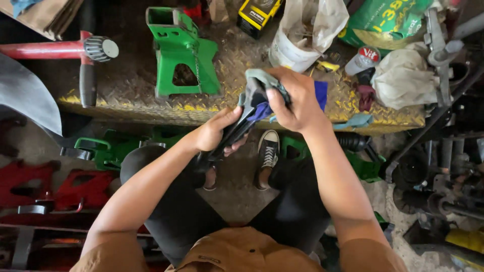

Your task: Clean and maintain floor jack components using a cloth.

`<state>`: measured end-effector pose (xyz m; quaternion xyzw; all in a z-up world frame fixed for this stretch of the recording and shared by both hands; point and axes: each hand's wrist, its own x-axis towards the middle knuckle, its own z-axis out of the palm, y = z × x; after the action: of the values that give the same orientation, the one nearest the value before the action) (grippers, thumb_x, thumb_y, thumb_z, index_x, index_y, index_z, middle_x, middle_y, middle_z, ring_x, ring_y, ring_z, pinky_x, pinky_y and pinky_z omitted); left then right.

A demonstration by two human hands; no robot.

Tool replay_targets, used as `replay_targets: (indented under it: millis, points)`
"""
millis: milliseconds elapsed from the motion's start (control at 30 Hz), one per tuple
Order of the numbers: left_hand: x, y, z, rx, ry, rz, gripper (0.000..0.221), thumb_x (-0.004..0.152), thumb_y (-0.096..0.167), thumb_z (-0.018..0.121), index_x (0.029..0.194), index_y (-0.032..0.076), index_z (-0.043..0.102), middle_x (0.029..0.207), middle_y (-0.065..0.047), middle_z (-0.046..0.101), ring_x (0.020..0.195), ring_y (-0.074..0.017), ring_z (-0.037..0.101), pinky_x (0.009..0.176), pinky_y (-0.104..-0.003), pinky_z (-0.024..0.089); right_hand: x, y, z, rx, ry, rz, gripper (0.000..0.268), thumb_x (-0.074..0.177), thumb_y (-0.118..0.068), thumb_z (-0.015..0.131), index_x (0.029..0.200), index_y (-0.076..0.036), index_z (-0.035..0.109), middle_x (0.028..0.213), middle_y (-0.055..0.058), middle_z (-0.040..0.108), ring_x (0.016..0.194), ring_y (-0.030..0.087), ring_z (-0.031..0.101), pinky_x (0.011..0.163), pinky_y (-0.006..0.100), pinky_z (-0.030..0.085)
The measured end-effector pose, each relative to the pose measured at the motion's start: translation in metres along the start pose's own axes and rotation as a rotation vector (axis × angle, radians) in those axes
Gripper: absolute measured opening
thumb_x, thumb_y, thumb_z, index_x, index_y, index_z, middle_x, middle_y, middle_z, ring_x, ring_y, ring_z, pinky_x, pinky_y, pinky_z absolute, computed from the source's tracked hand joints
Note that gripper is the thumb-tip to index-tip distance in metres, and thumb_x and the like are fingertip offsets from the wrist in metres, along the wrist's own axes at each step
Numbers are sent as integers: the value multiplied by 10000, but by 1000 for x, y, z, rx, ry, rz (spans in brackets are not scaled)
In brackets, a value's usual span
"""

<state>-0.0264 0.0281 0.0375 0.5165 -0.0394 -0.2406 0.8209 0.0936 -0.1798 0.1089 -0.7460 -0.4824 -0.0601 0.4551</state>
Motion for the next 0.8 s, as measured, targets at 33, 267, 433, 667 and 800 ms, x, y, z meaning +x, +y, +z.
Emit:
replay_targets:
  millis: [33, 267, 433, 667, 800]
  points:
    - [0, 0, 1, -37, -9, -13, 638, 1049, 585, 383, 861, 9, 585, 585, -92, 564, 413, -157, 518, 379, -300, 425, -1, -8, 3, 24, -7, -132, 326, 1137, -266, 514, 1172, 35, 634, 1043, 146, 653, 919, 294, 648, 803, 390, 522]
    - [5, 8, 5, 9, -57, 7, 642, 1056, 597, 362, 877, 15, 566, 615, -90, 561, 438, -147, 508, 396, -298, 431, -7, 15, 23, 301, 68, 670, 381, 1090, -298, 482, 1029, 1, 710, 792, 109, 604, 686, 270, 553, 660, 387, 434]
    - [7, 3, -3, 21, -56, 91, 645, 1089, 584, 367, 875, 5, 553, 623, -101, 558, 456, -160, 521, 421, -307, 440, -10, 22, 22, 1168, 380, 630, 373, 1025, -304, 549, 1166, 18, 674, 967, 112, 740, 875, 248, 698, 875, 377, 568]
    - [2, 6, -4, -17, -15, -43, 632, 1065, 564, 334, 901, 8, 584, 592, -104, 556, 407, -158, 497, 374, -298, 410, -10, 2, 0, -37, -135, 262, 471, 997, -428, 641, 1119, 27, 623, 845, 111, 630, 788, 236, 653, 776, 324, 508]
    - [9, 10, 9, -63, -81, 21, 606, 1066, 570, 333, 973, 19, 568, 604, -113, 554, 421, -172, 498, 389, -313, 425, -4, 22, 4, 295, 47, 389, 482, 1021, -480, 577, 1144, -28, 686, 931, 42, 652, 860, 166, 635, 810, 267, 494]
